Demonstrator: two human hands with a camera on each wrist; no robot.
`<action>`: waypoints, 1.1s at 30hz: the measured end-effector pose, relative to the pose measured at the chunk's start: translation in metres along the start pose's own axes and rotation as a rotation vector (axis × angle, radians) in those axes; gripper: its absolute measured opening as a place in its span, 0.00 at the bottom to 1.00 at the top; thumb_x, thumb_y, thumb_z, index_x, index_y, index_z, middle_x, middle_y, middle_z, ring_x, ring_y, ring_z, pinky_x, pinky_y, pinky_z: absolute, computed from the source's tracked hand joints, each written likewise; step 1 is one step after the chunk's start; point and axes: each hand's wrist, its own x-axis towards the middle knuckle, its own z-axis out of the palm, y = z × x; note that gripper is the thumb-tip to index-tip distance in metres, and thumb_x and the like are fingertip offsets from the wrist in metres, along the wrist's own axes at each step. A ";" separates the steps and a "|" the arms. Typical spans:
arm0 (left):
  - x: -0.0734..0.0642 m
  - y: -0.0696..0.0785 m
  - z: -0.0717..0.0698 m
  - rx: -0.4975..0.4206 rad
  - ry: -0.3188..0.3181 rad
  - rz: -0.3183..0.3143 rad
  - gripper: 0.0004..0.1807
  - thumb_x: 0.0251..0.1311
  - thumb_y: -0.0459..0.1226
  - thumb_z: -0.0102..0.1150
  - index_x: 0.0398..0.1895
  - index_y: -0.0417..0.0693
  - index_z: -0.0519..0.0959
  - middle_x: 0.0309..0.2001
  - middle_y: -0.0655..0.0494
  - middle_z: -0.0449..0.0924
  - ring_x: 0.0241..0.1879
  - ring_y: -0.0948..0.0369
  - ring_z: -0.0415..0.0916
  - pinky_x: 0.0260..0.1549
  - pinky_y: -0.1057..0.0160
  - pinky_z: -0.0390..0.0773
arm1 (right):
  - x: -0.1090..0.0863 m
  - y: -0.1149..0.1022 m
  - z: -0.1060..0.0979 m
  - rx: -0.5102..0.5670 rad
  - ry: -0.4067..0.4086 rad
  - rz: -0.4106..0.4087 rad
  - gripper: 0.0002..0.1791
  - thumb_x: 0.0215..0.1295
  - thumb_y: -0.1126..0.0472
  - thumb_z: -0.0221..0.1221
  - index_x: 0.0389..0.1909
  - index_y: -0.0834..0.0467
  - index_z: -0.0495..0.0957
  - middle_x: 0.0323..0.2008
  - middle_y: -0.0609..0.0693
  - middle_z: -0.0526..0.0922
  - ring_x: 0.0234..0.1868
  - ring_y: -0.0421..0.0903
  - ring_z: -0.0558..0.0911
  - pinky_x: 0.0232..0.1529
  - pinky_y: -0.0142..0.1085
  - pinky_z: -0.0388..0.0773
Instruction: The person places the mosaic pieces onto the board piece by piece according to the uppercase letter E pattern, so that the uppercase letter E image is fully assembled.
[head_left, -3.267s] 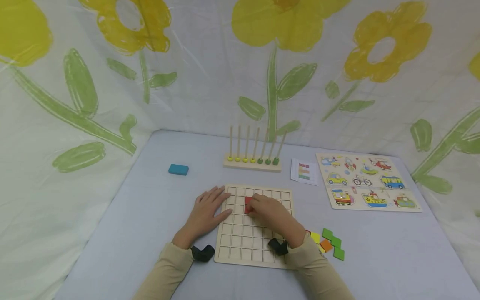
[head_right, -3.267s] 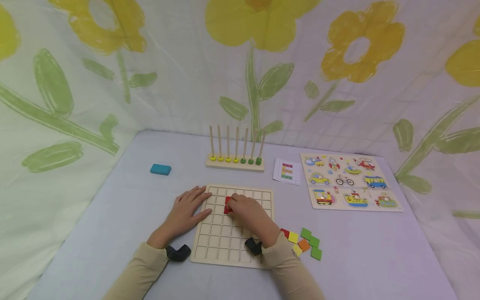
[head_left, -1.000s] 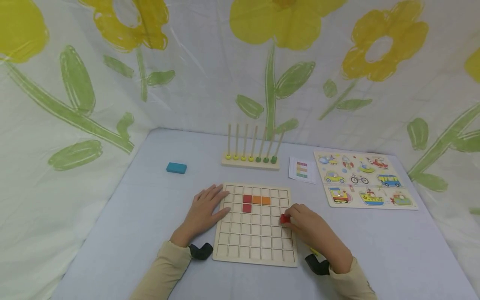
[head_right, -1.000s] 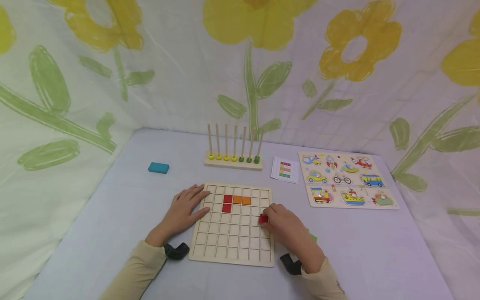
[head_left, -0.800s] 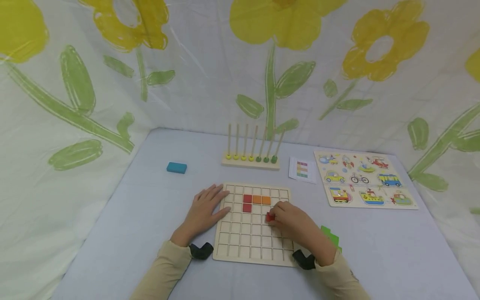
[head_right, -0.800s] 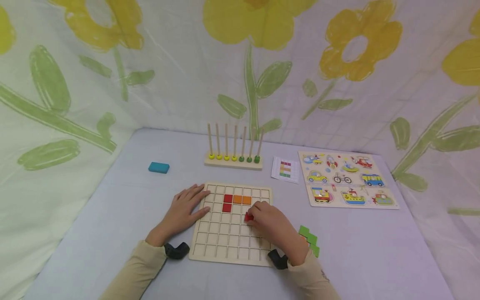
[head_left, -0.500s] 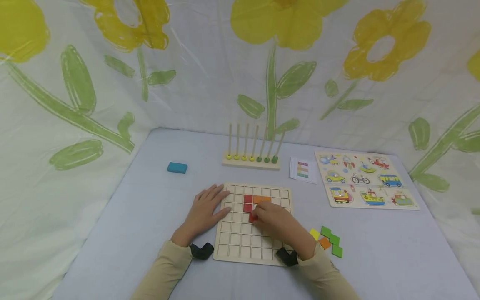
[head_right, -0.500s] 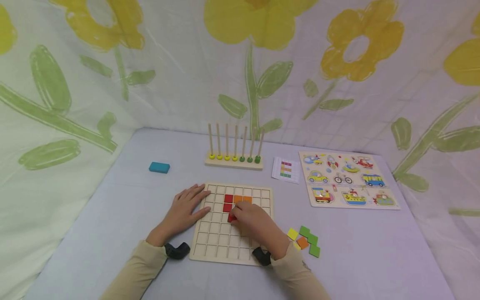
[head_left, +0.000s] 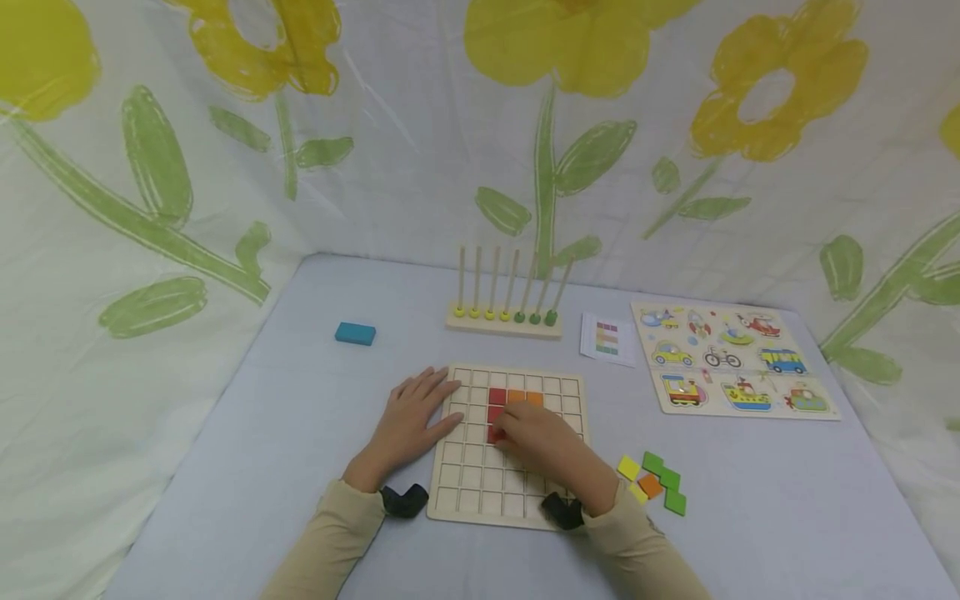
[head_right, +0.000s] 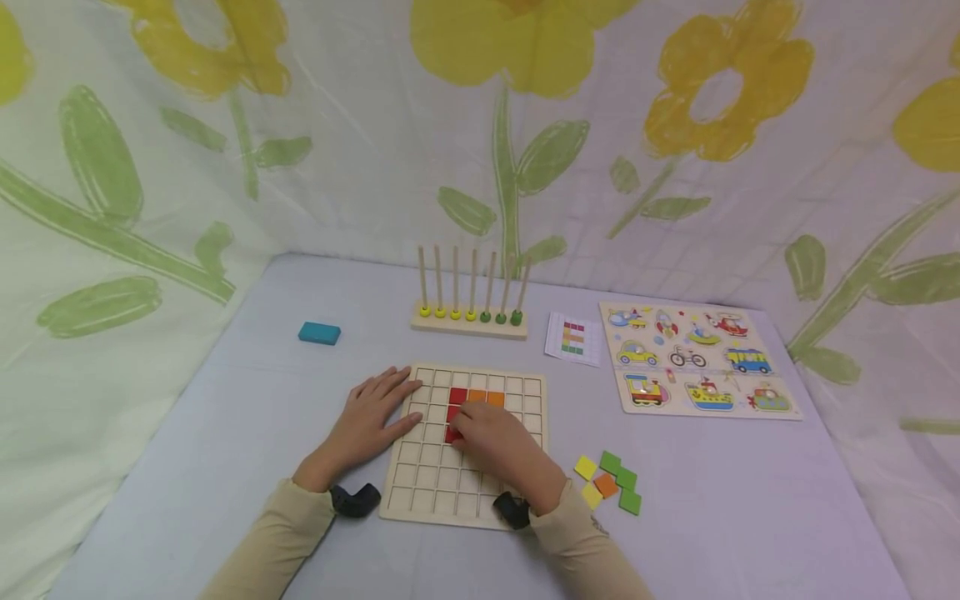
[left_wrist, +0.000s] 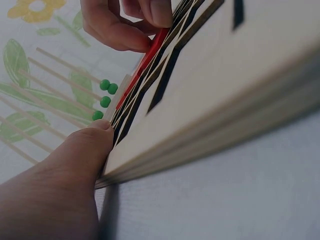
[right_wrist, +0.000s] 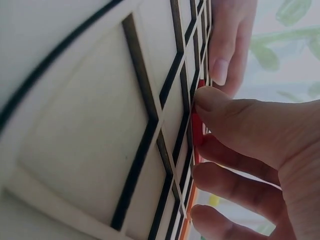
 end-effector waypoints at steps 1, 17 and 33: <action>0.000 0.000 0.000 0.000 0.000 0.000 0.30 0.65 0.57 0.50 0.68 0.58 0.68 0.72 0.54 0.60 0.73 0.52 0.51 0.66 0.42 0.53 | 0.000 0.000 0.000 0.003 0.006 -0.003 0.07 0.60 0.56 0.66 0.36 0.53 0.80 0.35 0.41 0.78 0.34 0.37 0.76 0.37 0.29 0.77; 0.001 0.001 0.000 0.006 0.006 0.000 0.30 0.65 0.57 0.50 0.67 0.58 0.67 0.72 0.54 0.60 0.73 0.52 0.51 0.66 0.42 0.53 | -0.003 0.003 -0.002 0.033 -0.011 0.009 0.08 0.61 0.54 0.65 0.37 0.52 0.80 0.36 0.41 0.78 0.35 0.37 0.76 0.38 0.29 0.77; 0.001 0.000 -0.001 -0.009 -0.011 -0.012 0.30 0.65 0.57 0.49 0.68 0.57 0.67 0.72 0.53 0.59 0.73 0.52 0.50 0.67 0.43 0.52 | -0.108 0.053 -0.060 0.168 -0.324 0.606 0.19 0.59 0.57 0.65 0.51 0.57 0.78 0.43 0.46 0.80 0.43 0.42 0.79 0.44 0.41 0.78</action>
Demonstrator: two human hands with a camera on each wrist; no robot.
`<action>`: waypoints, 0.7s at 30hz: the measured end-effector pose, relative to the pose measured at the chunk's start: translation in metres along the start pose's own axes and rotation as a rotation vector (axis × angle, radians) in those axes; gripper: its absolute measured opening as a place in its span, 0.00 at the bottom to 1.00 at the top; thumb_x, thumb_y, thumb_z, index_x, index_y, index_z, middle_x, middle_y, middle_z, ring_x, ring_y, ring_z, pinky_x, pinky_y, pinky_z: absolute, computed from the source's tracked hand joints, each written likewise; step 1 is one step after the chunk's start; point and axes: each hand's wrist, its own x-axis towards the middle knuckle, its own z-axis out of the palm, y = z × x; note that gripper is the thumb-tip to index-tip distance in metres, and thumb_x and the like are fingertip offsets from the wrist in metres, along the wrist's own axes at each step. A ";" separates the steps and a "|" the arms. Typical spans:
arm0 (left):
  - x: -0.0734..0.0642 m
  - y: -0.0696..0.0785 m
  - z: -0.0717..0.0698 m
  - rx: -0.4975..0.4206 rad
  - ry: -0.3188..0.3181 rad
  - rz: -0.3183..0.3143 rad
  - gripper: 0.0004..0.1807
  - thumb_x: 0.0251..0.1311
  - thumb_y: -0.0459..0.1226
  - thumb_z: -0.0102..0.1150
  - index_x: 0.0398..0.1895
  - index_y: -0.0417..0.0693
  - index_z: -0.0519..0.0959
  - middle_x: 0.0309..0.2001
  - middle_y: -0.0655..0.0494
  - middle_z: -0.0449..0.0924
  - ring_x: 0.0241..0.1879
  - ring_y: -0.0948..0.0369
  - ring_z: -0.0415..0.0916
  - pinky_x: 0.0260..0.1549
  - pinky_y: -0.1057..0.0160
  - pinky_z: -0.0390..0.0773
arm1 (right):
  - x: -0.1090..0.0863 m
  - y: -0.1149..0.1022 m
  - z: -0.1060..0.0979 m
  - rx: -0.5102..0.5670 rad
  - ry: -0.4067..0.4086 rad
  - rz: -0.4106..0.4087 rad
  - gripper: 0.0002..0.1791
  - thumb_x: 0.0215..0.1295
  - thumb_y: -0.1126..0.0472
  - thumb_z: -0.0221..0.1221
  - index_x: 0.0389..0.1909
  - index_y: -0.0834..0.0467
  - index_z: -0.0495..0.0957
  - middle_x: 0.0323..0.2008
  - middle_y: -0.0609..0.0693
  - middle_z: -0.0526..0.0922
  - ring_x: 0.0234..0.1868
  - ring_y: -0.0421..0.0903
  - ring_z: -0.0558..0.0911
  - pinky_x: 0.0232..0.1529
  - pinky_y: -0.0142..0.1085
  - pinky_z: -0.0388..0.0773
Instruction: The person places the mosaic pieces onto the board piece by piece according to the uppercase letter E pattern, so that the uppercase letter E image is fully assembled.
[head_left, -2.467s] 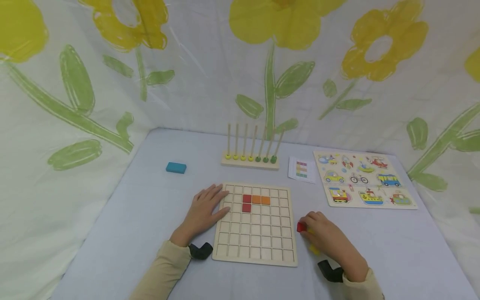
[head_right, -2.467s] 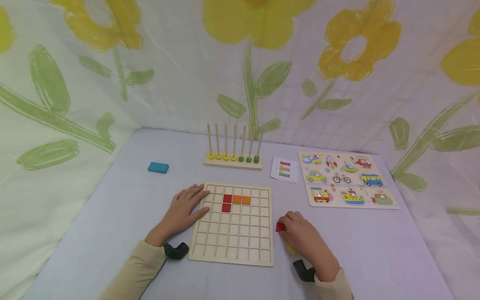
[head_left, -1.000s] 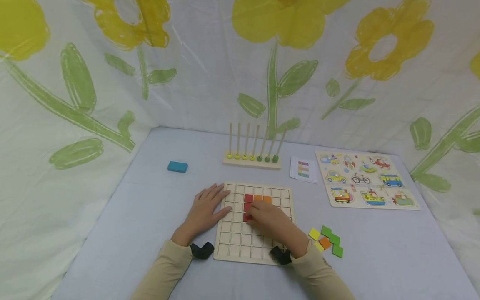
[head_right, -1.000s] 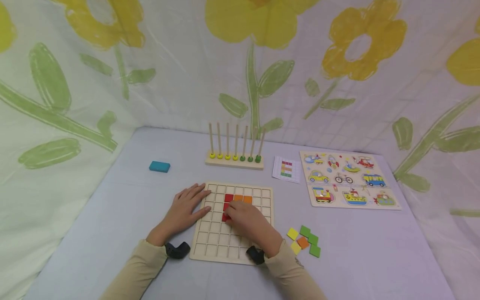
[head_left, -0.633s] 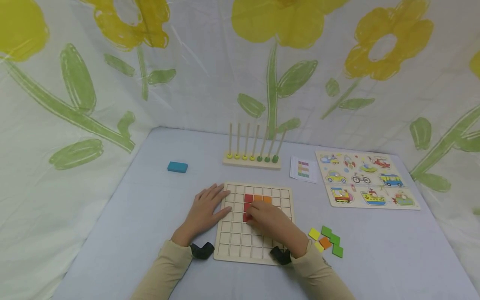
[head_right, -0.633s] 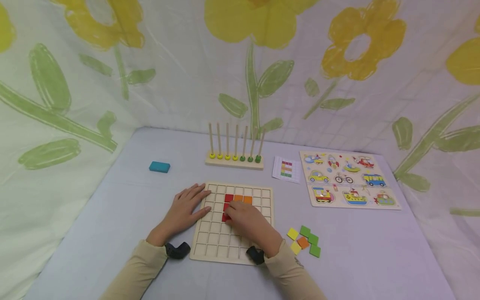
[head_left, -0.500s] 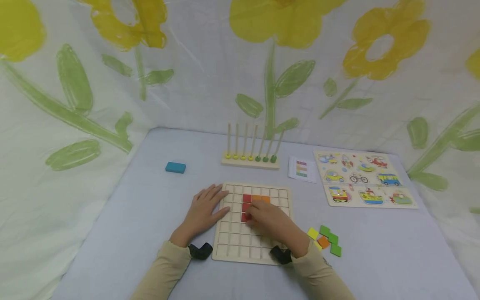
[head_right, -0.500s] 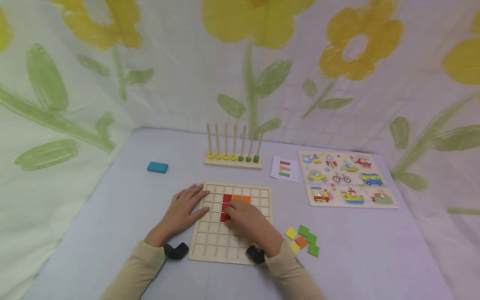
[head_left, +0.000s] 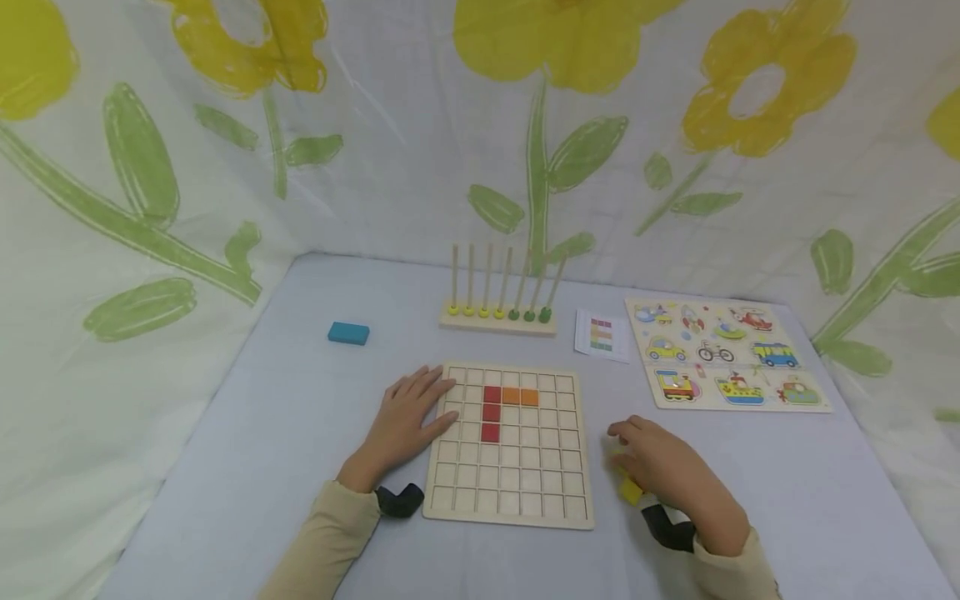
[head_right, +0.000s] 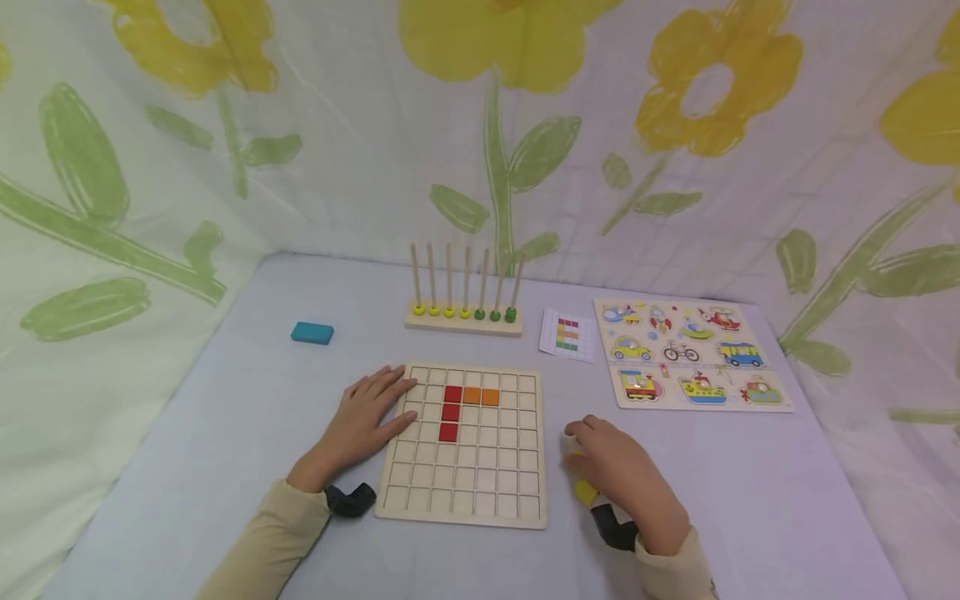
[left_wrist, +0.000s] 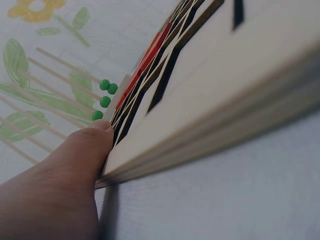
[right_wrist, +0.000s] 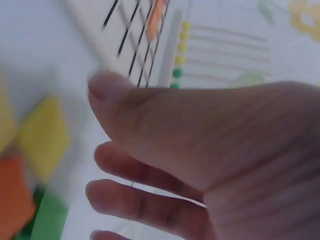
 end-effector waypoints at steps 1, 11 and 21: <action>0.000 0.000 0.000 0.003 -0.001 0.000 0.30 0.66 0.57 0.49 0.68 0.57 0.67 0.72 0.53 0.59 0.73 0.52 0.50 0.67 0.43 0.52 | -0.003 0.004 -0.001 0.006 -0.021 0.029 0.20 0.58 0.56 0.66 0.51 0.57 0.78 0.42 0.46 0.79 0.42 0.42 0.78 0.44 0.42 0.78; 0.000 0.000 0.001 -0.004 -0.002 -0.010 0.30 0.65 0.57 0.50 0.68 0.57 0.67 0.72 0.53 0.59 0.73 0.52 0.50 0.67 0.42 0.51 | -0.010 0.012 0.004 0.004 -0.033 0.053 0.14 0.56 0.58 0.68 0.43 0.57 0.81 0.39 0.47 0.78 0.37 0.42 0.73 0.40 0.39 0.75; 0.000 0.002 -0.001 -0.008 0.019 0.006 0.30 0.65 0.55 0.52 0.67 0.55 0.68 0.72 0.52 0.60 0.72 0.50 0.52 0.66 0.41 0.52 | -0.005 0.007 0.011 -0.056 0.057 0.007 0.15 0.57 0.59 0.67 0.45 0.57 0.80 0.39 0.44 0.77 0.37 0.40 0.71 0.38 0.37 0.75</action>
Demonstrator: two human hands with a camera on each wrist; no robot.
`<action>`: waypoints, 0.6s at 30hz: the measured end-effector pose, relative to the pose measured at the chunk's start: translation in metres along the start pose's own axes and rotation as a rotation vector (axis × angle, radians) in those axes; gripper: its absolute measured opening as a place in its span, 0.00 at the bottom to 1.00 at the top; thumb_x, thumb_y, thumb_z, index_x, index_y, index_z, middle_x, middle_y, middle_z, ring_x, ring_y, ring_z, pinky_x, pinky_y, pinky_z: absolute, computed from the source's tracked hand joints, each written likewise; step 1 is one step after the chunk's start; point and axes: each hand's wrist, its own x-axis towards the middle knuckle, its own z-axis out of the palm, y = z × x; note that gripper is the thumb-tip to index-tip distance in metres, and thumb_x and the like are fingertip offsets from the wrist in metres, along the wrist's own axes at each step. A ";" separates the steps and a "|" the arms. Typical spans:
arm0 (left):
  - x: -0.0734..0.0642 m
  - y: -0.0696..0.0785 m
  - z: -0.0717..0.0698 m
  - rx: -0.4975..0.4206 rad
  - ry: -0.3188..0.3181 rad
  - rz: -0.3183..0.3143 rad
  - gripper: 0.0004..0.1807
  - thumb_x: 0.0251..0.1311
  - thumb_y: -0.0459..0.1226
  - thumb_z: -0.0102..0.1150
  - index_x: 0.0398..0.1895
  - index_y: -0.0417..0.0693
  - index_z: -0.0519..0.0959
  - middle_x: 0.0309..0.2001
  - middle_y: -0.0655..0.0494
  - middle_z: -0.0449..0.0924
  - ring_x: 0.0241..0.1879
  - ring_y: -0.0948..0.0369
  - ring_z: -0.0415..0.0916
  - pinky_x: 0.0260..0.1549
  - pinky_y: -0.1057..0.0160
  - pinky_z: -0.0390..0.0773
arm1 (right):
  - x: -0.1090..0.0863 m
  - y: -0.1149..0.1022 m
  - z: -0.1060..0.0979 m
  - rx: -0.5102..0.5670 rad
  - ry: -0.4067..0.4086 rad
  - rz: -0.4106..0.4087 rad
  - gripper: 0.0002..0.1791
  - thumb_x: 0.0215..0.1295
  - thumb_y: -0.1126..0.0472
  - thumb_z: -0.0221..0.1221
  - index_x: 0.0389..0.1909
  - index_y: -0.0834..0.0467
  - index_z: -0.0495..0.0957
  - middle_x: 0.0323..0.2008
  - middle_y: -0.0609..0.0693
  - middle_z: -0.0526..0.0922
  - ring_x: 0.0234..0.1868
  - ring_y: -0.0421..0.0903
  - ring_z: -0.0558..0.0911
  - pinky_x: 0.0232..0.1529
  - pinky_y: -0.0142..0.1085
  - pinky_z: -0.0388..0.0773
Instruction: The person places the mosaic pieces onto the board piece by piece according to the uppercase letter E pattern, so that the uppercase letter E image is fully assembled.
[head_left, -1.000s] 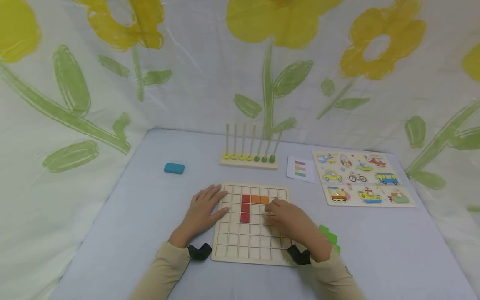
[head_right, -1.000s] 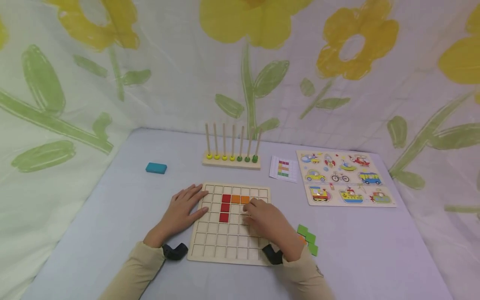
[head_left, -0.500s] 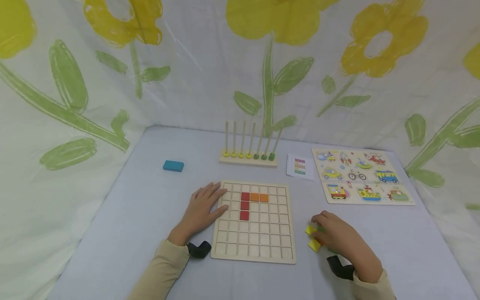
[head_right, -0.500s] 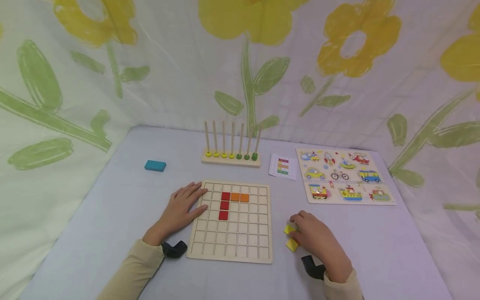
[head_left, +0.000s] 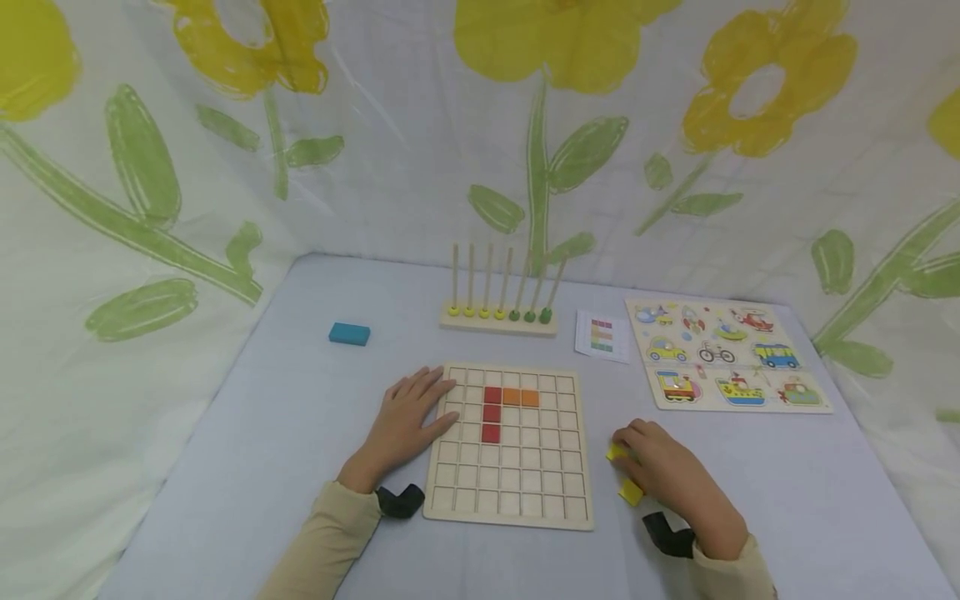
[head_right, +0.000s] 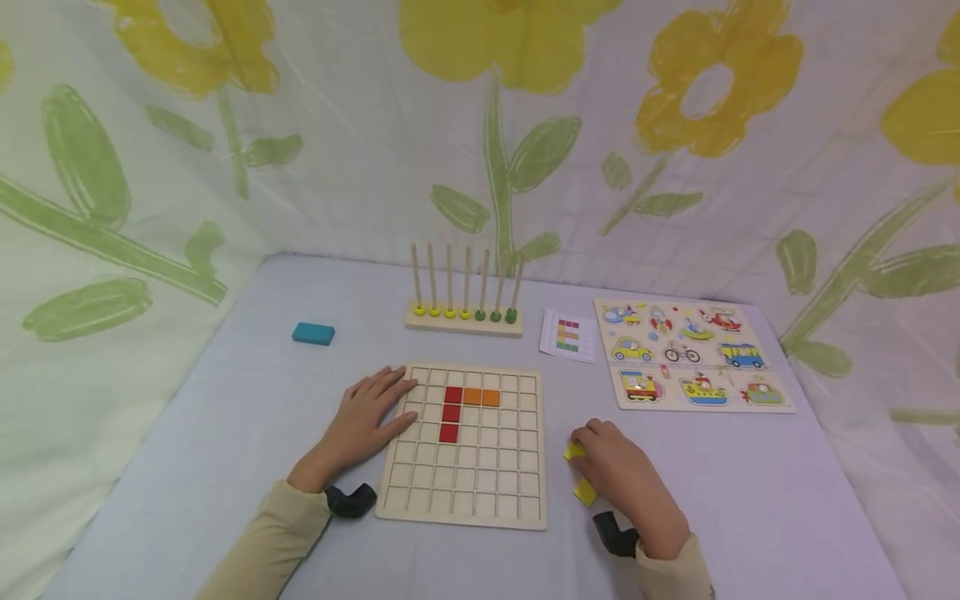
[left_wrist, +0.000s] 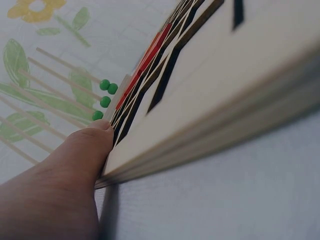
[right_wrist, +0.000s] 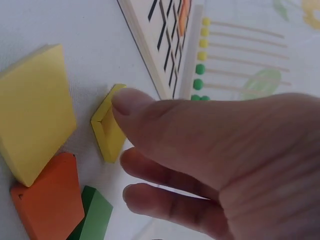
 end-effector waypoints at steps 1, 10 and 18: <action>0.000 0.000 0.000 0.002 0.003 0.003 0.30 0.65 0.55 0.52 0.67 0.55 0.68 0.71 0.51 0.60 0.72 0.50 0.52 0.66 0.41 0.52 | 0.000 0.000 0.000 0.000 -0.003 0.000 0.15 0.57 0.58 0.67 0.45 0.57 0.80 0.38 0.44 0.77 0.36 0.40 0.71 0.37 0.37 0.74; 0.002 -0.001 0.000 0.004 0.020 0.012 0.29 0.65 0.55 0.53 0.66 0.55 0.69 0.71 0.51 0.61 0.72 0.50 0.53 0.65 0.40 0.53 | 0.003 -0.001 0.003 0.016 0.026 -0.010 0.17 0.58 0.60 0.66 0.48 0.57 0.77 0.40 0.45 0.77 0.36 0.39 0.71 0.38 0.36 0.76; -0.001 -0.002 0.001 0.011 -0.020 -0.016 0.30 0.65 0.57 0.50 0.68 0.58 0.67 0.72 0.53 0.59 0.73 0.51 0.51 0.67 0.42 0.52 | 0.017 -0.016 0.014 -0.015 0.230 -0.250 0.13 0.54 0.62 0.69 0.39 0.55 0.79 0.41 0.43 0.79 0.42 0.39 0.77 0.43 0.34 0.79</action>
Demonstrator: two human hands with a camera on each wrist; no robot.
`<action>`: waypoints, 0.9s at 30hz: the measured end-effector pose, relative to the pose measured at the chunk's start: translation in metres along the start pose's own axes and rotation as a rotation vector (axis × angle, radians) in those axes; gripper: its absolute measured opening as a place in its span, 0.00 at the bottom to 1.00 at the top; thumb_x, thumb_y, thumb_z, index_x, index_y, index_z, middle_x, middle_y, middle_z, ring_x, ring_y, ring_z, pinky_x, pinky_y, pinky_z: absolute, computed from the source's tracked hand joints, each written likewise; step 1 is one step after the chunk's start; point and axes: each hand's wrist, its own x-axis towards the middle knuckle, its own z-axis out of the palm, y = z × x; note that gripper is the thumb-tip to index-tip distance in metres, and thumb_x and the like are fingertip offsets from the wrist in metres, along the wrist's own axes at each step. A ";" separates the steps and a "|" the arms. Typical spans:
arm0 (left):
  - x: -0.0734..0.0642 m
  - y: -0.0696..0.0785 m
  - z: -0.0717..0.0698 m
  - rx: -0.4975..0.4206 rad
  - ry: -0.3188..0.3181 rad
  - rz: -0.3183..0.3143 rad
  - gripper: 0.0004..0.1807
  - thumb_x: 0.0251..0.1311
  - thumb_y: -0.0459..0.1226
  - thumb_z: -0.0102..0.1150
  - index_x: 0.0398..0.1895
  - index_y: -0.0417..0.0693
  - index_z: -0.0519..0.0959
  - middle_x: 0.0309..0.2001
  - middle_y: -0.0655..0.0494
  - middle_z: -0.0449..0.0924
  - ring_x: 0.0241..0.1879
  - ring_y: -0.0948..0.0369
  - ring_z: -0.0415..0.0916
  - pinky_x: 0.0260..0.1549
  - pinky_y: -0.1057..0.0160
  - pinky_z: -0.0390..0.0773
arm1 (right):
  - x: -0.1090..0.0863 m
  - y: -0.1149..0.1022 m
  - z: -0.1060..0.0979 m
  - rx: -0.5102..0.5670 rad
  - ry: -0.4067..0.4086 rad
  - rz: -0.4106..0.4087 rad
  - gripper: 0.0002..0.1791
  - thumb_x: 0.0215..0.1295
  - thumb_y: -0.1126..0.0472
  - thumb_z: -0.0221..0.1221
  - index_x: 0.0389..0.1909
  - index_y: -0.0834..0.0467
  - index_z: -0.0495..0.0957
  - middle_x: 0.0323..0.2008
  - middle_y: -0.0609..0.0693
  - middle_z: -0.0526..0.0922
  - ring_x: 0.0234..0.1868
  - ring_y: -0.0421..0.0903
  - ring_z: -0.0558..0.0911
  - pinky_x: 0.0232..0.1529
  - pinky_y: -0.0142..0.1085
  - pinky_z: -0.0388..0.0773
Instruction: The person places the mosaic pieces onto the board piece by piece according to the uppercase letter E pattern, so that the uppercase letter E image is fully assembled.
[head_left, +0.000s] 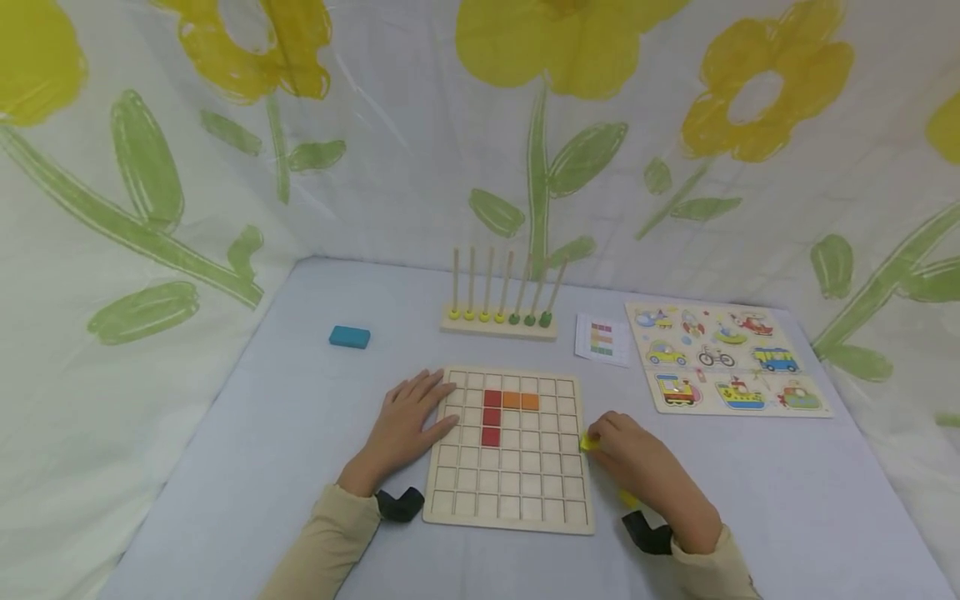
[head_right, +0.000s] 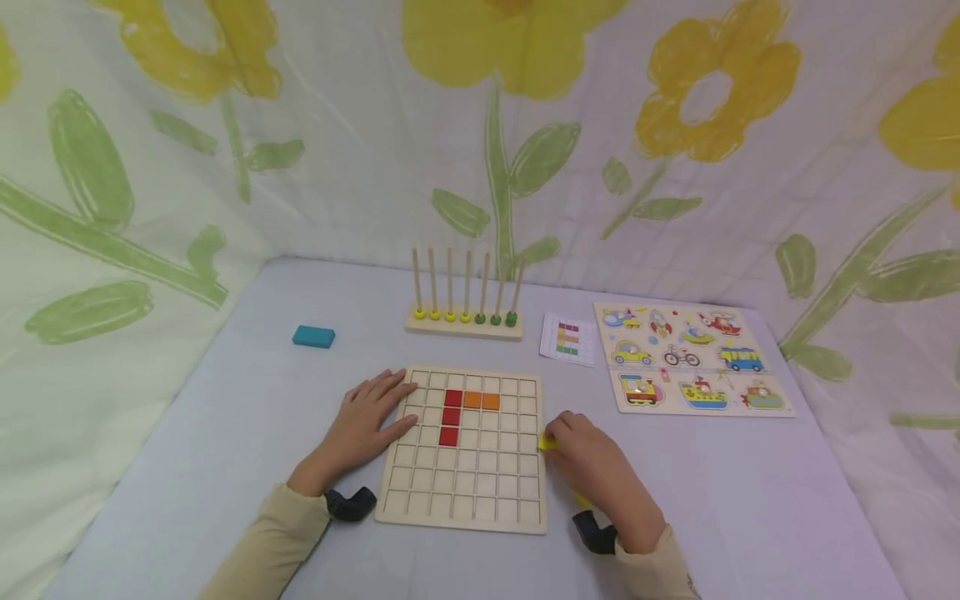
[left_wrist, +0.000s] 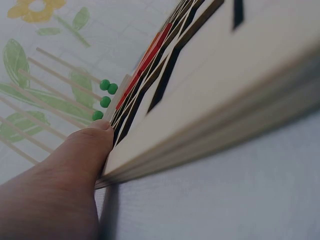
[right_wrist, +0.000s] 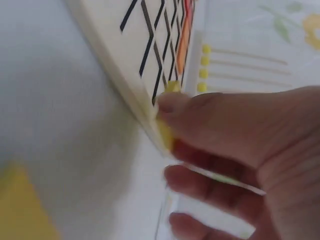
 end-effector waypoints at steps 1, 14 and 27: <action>0.000 0.000 -0.001 0.001 0.000 -0.002 0.30 0.65 0.57 0.50 0.68 0.58 0.67 0.72 0.53 0.59 0.73 0.52 0.51 0.67 0.42 0.52 | 0.004 -0.003 0.001 0.007 0.030 -0.041 0.12 0.54 0.62 0.70 0.39 0.55 0.79 0.41 0.43 0.79 0.42 0.39 0.77 0.42 0.34 0.79; 0.000 0.001 0.000 -0.003 -0.002 -0.006 0.30 0.65 0.57 0.50 0.68 0.58 0.67 0.72 0.54 0.59 0.73 0.52 0.50 0.67 0.42 0.51 | 0.048 -0.042 0.019 0.057 0.056 -0.232 0.11 0.57 0.57 0.68 0.39 0.51 0.79 0.39 0.40 0.80 0.38 0.37 0.78 0.41 0.31 0.79; 0.001 0.001 0.000 -0.007 -0.001 -0.002 0.30 0.65 0.57 0.49 0.68 0.58 0.67 0.72 0.54 0.59 0.73 0.52 0.50 0.67 0.43 0.51 | 0.060 -0.052 0.028 0.054 0.008 -0.279 0.07 0.62 0.56 0.64 0.41 0.50 0.80 0.38 0.40 0.79 0.38 0.36 0.77 0.40 0.30 0.78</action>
